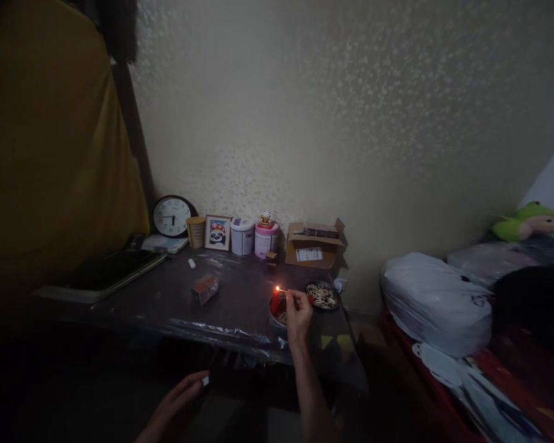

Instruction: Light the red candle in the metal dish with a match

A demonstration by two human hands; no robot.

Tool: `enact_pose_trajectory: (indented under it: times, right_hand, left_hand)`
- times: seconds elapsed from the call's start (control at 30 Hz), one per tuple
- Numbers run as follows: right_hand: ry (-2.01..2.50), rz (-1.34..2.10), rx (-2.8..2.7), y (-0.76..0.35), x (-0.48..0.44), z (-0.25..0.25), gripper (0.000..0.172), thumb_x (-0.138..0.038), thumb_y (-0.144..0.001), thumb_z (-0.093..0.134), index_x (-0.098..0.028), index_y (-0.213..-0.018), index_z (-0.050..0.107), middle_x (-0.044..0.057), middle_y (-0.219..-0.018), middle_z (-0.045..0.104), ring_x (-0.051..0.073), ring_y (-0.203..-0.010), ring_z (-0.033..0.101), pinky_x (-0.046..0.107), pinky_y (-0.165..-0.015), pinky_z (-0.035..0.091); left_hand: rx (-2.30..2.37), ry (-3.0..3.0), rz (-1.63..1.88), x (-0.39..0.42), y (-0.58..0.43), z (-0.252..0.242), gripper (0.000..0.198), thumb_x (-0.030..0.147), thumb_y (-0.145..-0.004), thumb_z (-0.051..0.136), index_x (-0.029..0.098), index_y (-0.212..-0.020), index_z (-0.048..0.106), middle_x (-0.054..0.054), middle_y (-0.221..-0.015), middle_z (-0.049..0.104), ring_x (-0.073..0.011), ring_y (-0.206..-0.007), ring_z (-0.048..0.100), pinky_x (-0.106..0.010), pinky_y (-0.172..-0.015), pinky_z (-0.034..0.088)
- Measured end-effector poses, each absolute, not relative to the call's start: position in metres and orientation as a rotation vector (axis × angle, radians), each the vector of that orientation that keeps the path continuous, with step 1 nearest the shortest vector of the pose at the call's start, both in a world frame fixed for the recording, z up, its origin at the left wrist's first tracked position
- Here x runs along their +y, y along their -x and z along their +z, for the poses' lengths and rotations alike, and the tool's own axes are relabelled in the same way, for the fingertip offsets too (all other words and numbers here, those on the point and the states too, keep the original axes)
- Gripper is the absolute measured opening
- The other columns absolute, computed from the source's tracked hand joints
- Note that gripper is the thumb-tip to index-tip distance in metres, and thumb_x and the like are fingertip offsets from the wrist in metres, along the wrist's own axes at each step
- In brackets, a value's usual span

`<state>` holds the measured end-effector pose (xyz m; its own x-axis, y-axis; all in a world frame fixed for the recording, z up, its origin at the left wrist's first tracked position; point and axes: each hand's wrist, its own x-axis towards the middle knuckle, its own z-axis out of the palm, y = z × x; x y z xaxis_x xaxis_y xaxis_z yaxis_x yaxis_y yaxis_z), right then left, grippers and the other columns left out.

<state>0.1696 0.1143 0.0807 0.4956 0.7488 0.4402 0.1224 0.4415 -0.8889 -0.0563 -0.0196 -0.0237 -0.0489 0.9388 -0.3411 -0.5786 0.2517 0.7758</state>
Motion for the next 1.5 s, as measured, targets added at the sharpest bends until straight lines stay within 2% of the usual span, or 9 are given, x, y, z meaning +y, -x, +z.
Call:
enact_pose_trajectory:
  times: [0.17, 0.33, 0.6, 0.73, 0.87, 1.23, 1.5]
  right_hand:
    - [1.068, 0.473, -1.006, -0.170, 0.121, 0.076, 0.027, -0.042, -0.066, 0.061, -0.015, -0.071, 0.062, 0.000, -0.060, 0.063, 0.015, -0.054, 0.058, 0.026, -0.054, 0.046]
    - [1.085, 0.465, -1.009, -0.168, 0.123, 0.075, 0.027, -0.042, -0.065, 0.062, -0.016, -0.070, 0.062, 0.001, -0.063, 0.064, 0.016, -0.060, 0.059, 0.027, -0.058, 0.047]
    - [1.091, 0.485, -1.025, -0.166, 0.123, 0.073, 0.027, -0.042, -0.067, 0.062, -0.015, -0.072, 0.061, 0.001, -0.063, 0.064, 0.016, -0.059, 0.059, 0.027, -0.058, 0.046]
    - [1.094, 0.493, -1.028, -0.166, 0.122, 0.074, 0.027, -0.042, -0.066, 0.062, -0.015, -0.071, 0.062, 0.001, -0.062, 0.063, 0.015, -0.057, 0.058, 0.027, -0.056, 0.046]
    - [1.096, 0.492, -1.024, -0.167, 0.123, 0.074, 0.027, -0.042, -0.065, 0.062, -0.016, -0.070, 0.061, 0.000, -0.059, 0.062, 0.014, -0.055, 0.056, 0.026, -0.054, 0.044]
    - [1.068, 0.489, -1.030, -0.165, 0.120, 0.075, 0.022, -0.038, -0.067, 0.061, -0.017, -0.071, 0.062, 0.002, -0.069, 0.064, 0.016, -0.064, 0.058, 0.027, -0.062, 0.046]
    - [1.043, 0.563, -1.022, -0.164, 0.105, 0.090, 0.022, -0.039, -0.066, 0.064, -0.017, -0.072, 0.061, -0.001, -0.061, 0.060, 0.013, -0.055, 0.054, 0.025, -0.052, 0.044]
  left_hand:
    - [1.012, -0.453, 1.294, -0.018, 0.057, -0.025, 0.043, 0.044, -0.049, 0.076, 0.018, -0.083, 0.068, -0.007, -0.076, 0.072, -0.0240, -0.073, 0.064, -0.033, -0.068, 0.045]
    - [1.005, -0.446, 1.281, -0.018, 0.058, -0.026, 0.043, 0.044, -0.049, 0.076, 0.019, -0.083, 0.068, -0.006, -0.073, 0.072, -0.0237, -0.071, 0.064, -0.034, -0.070, 0.045]
    - [1.027, -0.471, 1.277, -0.019, 0.059, -0.026, 0.045, 0.047, -0.047, 0.076, 0.020, -0.082, 0.069, -0.009, -0.081, 0.072, -0.0279, -0.081, 0.064, -0.036, -0.074, 0.045]
    - [0.990, -0.489, 1.273, -0.026, 0.059, -0.008, 0.039, 0.046, -0.052, 0.075, 0.021, -0.082, 0.069, -0.009, -0.085, 0.072, -0.0297, -0.089, 0.063, -0.039, -0.079, 0.045]
    - [1.018, -0.525, 1.291, -0.034, 0.057, 0.013, 0.038, 0.045, -0.051, 0.075, 0.021, -0.081, 0.070, -0.010, -0.088, 0.072, -0.0313, -0.095, 0.061, -0.041, -0.085, 0.044]
    - [0.937, -0.485, 1.258, -0.026, 0.057, -0.001, 0.038, 0.040, -0.054, 0.075, 0.017, -0.082, 0.069, -0.009, -0.080, 0.072, -0.0276, -0.082, 0.065, -0.036, -0.075, 0.046]
    - [0.979, -0.516, 1.264, -0.023, 0.059, -0.011, 0.042, 0.045, -0.052, 0.074, 0.018, -0.084, 0.069, -0.010, -0.085, 0.072, -0.0293, -0.090, 0.062, -0.038, -0.081, 0.045]
